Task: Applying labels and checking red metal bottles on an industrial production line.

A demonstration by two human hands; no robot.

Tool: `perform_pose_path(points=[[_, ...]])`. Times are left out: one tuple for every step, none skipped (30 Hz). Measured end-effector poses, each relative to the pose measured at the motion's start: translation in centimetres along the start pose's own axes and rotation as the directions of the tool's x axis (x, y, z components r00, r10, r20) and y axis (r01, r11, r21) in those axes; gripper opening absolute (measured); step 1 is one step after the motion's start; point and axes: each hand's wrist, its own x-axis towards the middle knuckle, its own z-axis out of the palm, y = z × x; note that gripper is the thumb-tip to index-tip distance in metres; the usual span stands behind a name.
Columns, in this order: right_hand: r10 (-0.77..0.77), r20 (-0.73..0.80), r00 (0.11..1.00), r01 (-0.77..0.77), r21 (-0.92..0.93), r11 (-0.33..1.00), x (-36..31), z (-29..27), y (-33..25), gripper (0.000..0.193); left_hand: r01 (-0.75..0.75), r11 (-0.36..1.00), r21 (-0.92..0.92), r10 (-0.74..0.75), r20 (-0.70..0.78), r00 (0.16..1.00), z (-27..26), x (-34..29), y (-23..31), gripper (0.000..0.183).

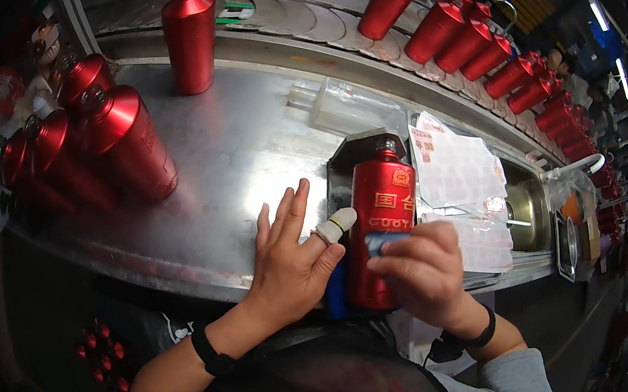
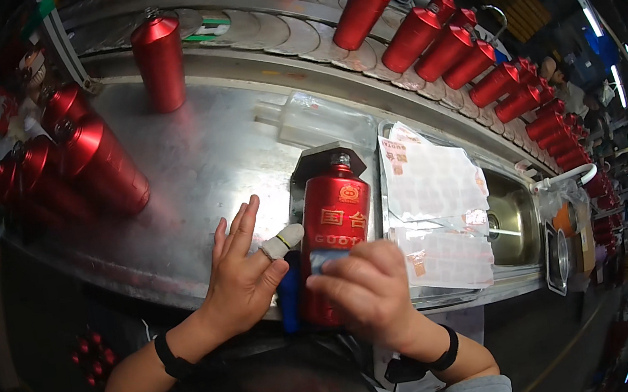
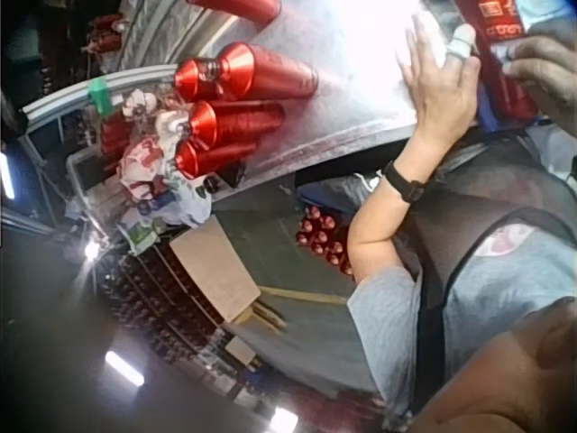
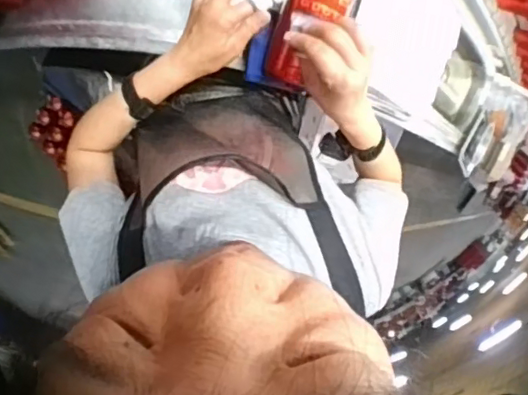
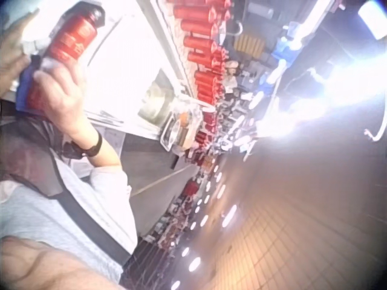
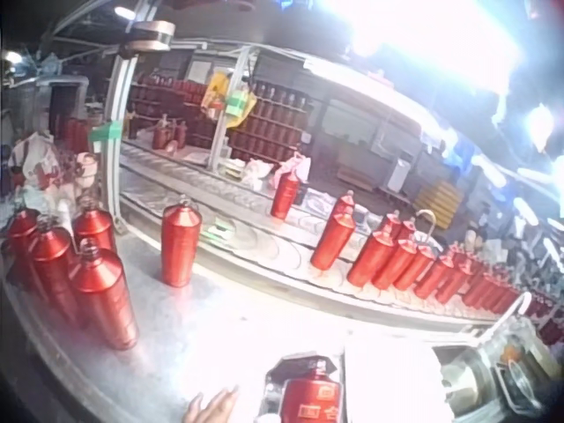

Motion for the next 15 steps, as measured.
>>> perform_pose_path(points=[[-0.025, 0.069, 0.997, 0.021, 0.061, 0.998, 0.3, -0.2, -0.6, 0.036, 0.037, 0.998, -0.046, -0.038, -0.006, 0.999, -0.1, -0.1, -0.1, 0.038], [-0.026, 0.072, 0.997, 0.021, 0.061, 0.998, 0.6, -0.2, -0.5, 0.036, 0.073, 0.993, -0.092, -0.075, -0.010, 0.997, -0.3, -0.1, -0.2, 0.038], [0.019, 0.030, 0.999, -0.022, 0.101, 0.995, 1.0, -0.2, -0.4, 0.033, 0.074, 0.993, -0.096, -0.075, -0.007, 0.997, -0.6, -0.2, -0.2, 0.038], [0.066, -0.012, 0.998, -0.063, 0.142, 0.988, 1.4, -0.2, -0.1, 0.030, 0.083, 0.990, -0.113, -0.083, 0.002, 0.997, -1.0, -0.2, -0.2, 0.039], [0.068, -0.075, 0.995, -0.064, 0.059, 0.996, 2.3, -0.1, 0.3, 0.030, 0.092, 0.987, -0.131, -0.091, 0.012, 0.996, -1.2, -0.2, -0.2, 0.040], [0.050, -0.103, 0.993, -0.054, -0.032, 0.998, 3.6, 0.0, 0.6, 0.030, 0.095, 0.987, -0.133, -0.094, 0.013, 0.996, -1.3, -0.3, -0.4, 0.040], [0.033, -0.130, 0.991, -0.050, -0.129, 0.990, 4.8, 0.1, 0.8, 0.030, 0.080, 0.985, -0.156, -0.083, -0.011, 0.996, -1.4, -0.3, -0.4, 0.039], [0.016, -0.114, 0.993, -0.037, -0.180, 0.983, 5.6, 0.8, 1.4, 0.026, 0.066, 0.982, -0.178, -0.074, -0.036, 0.997, -1.6, -0.4, -0.5, 0.038], [0.016, -0.112, 0.994, -0.037, -0.182, 0.983, 5.7, 1.5, 1.3, 0.026, 0.066, 0.981, -0.180, -0.074, -0.036, 0.997, -1.6, -0.4, -0.6, 0.038], [0.008, -0.030, 1.000, -0.014, -0.210, 0.978, 5.8, 2.2, 0.9, 0.023, 0.064, 0.980, -0.186, -0.073, -0.040, 0.997, -1.5, -0.5, -0.7, 0.038], [0.002, 0.053, 0.999, 0.010, -0.236, 0.972, 5.8, 2.7, 0.6, 0.021, 0.063, 0.979, -0.193, -0.073, -0.045, 0.996, -1.5, -0.6, -0.8, 0.038], [0.008, 0.131, 0.991, 0.017, -0.193, 0.981, 5.3, 2.9, -0.3, 0.019, 0.068, 0.979, -0.193, -0.078, -0.049, 0.996, -1.7, -0.9, -0.9, 0.038], [-0.014, 0.201, 0.980, 0.031, -0.082, 0.996, 4.8, 2.7, -1.2, 0.019, 0.073, 0.978, -0.196, -0.084, -0.048, 0.995, -1.8, -1.0, -1.1, 0.038], [-0.097, 0.261, 0.960, 0.096, 0.020, 0.995, 4.1, 2.7, -1.6, 0.021, 0.078, 0.977, -0.199, -0.088, -0.045, 0.995, -1.9, -1.0, -1.3, 0.038], [-0.183, 0.312, 0.932, 0.150, 0.127, 0.980, 3.4, 2.6, -1.7, 0.022, 0.080, 0.977, -0.200, -0.090, -0.043, 0.995, -2.1, -1.1, -1.5, 0.038]])
